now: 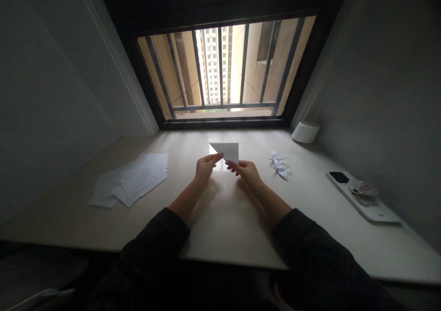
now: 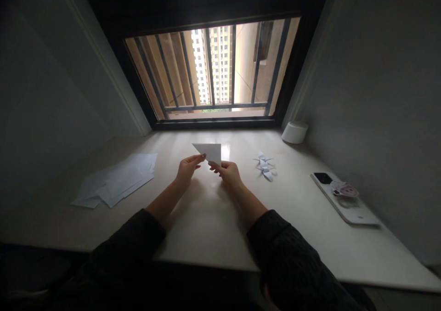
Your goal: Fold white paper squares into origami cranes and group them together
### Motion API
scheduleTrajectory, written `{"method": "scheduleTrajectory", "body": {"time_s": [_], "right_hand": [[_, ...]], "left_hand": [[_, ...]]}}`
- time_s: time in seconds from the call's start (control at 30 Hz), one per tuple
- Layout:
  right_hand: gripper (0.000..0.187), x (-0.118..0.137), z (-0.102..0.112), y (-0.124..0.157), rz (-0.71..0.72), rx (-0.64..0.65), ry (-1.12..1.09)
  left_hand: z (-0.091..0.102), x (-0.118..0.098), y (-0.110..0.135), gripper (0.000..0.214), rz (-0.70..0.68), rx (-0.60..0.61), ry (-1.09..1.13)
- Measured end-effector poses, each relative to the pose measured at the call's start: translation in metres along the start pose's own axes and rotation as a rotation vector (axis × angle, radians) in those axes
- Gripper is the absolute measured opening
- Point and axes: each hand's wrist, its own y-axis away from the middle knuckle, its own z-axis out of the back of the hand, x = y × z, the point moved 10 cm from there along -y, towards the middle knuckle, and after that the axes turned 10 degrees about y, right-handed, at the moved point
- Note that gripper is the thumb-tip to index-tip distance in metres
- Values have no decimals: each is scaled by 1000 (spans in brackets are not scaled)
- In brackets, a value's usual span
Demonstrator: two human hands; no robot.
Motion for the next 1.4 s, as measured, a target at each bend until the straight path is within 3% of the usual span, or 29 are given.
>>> {"method": "scheduleTrajectory", "body": {"time_s": [0.27,0.57,0.93,1.17,1.4], "right_hand": [[34,-1,-8,2,-8,37,9],[34,1,-10,3,-2,44,11],[32,4,-14,5,-6,63,24],[32,1,-14,2,-3,82,10],[35,3,-17,3,-3,115,28]], "left_hand": [[32,-6,-13,42,8,-178,132],[31,0,-9,34,45,-207,153],[37,-13,1,20,-120,-340,110],[42,-29,1,21,-280,-344,43],[47,-18,0,26,-228,-395,79]]}}
